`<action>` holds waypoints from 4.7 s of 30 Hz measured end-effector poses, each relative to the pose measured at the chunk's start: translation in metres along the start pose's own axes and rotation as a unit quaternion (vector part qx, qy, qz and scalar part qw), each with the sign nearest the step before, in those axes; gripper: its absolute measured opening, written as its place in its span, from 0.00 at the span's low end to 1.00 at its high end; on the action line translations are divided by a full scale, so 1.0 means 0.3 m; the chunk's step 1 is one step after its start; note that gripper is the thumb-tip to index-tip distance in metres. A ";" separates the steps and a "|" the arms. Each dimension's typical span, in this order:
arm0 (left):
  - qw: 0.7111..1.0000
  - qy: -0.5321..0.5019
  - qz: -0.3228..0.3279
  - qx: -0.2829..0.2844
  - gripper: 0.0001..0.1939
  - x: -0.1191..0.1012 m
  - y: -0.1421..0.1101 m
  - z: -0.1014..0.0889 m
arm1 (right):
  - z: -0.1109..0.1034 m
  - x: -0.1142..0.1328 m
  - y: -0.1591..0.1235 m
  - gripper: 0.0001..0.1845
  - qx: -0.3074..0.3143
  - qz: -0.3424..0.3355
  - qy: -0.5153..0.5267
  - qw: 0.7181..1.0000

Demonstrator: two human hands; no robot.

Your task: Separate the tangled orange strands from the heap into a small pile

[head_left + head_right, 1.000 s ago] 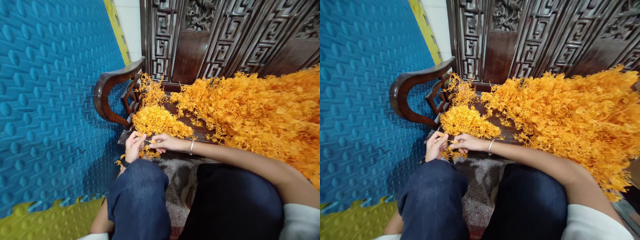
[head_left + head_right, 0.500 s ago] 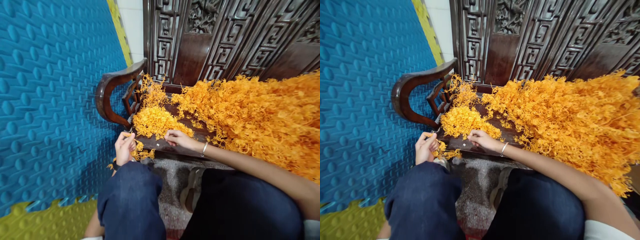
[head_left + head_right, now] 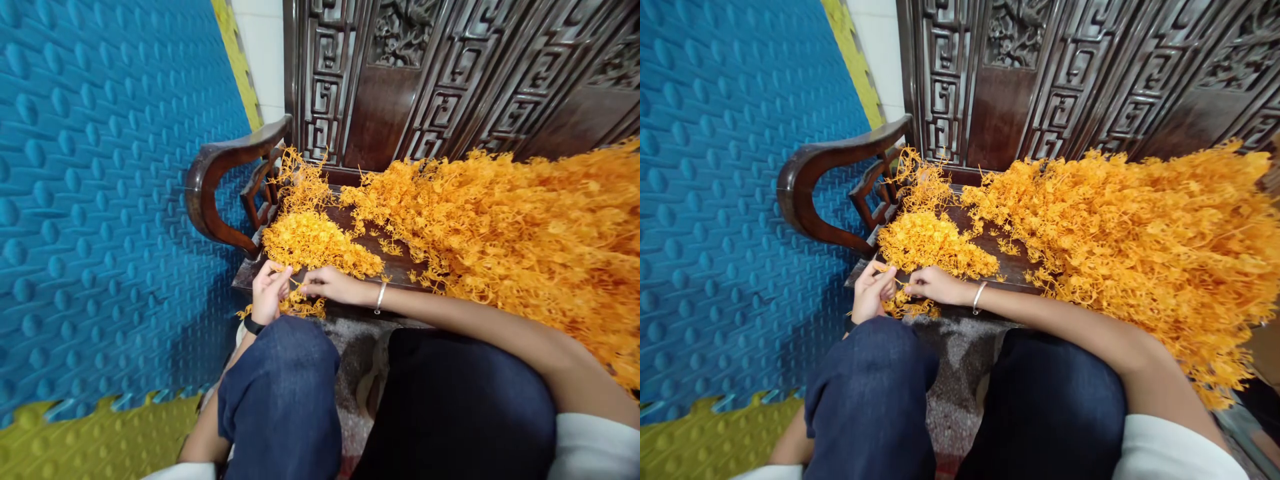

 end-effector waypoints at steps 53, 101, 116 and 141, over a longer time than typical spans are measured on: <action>0.985 -0.062 0.065 -0.149 0.19 -0.056 -0.013 -0.072 | -0.254 -0.044 -0.185 0.13 -0.247 0.025 -0.057 0.967; 0.998 -0.019 0.061 -0.009 0.17 -0.032 0.009 0.017 | -0.020 -0.074 0.064 0.09 -0.014 0.078 0.124 0.989; 0.954 0.209 -0.139 0.164 0.19 0.108 0.011 0.045 | -0.046 -0.062 0.019 0.12 -0.039 0.025 0.126 0.991; 0.975 0.186 -0.119 0.022 0.22 -0.011 -0.010 -0.160 | -0.335 -0.110 -0.202 0.17 -0.211 0.021 0.159 0.964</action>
Point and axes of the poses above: each hand's wrist, its own y-axis towards the middle knuckle, its own z-axis out of the palm, x = y × z, the point moved 8 cm from there along y, towards the middle knuckle, and after that the axes turned 7 degrees about -z, right-handed, at the moved point
